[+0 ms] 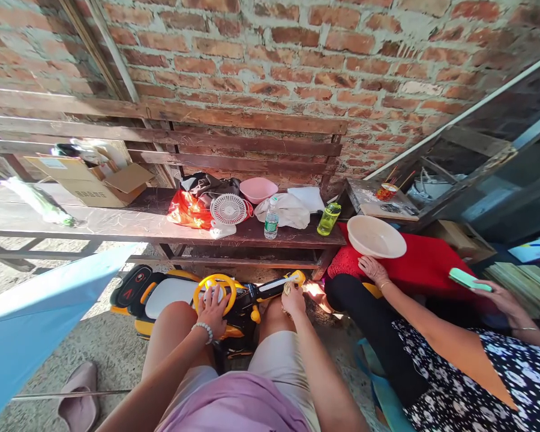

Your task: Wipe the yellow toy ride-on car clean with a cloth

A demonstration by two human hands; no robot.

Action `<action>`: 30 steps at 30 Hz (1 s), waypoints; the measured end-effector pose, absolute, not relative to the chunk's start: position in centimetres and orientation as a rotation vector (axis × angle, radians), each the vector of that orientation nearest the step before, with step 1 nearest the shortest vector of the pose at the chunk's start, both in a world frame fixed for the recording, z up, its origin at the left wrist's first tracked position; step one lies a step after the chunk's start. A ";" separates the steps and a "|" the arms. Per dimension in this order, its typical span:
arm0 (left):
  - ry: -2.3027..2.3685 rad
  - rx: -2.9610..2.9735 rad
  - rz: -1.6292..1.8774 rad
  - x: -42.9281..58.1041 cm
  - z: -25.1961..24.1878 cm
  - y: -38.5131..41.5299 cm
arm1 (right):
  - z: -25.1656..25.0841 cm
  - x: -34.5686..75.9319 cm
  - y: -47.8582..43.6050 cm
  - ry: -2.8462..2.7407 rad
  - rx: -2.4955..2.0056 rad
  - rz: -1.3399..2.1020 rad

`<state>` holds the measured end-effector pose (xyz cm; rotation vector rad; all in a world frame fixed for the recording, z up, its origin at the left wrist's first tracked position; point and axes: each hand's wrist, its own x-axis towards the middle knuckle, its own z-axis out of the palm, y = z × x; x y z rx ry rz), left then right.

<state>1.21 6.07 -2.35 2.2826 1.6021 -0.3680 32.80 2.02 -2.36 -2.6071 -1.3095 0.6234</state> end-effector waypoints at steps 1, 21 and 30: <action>1.603 2.280 -0.370 1.2 -2.3 6.1 | -2.2 32.3 2.2 -1.347 -2.661 0.679; 1.564 2.308 -0.350 1.0 -2.1 5.9 | 0.8 27.6 1.6 -2.138 -2.518 0.680; 1.565 2.285 -0.352 0.7 -2.6 6.1 | 0.4 32.3 1.8 -1.848 -2.718 0.563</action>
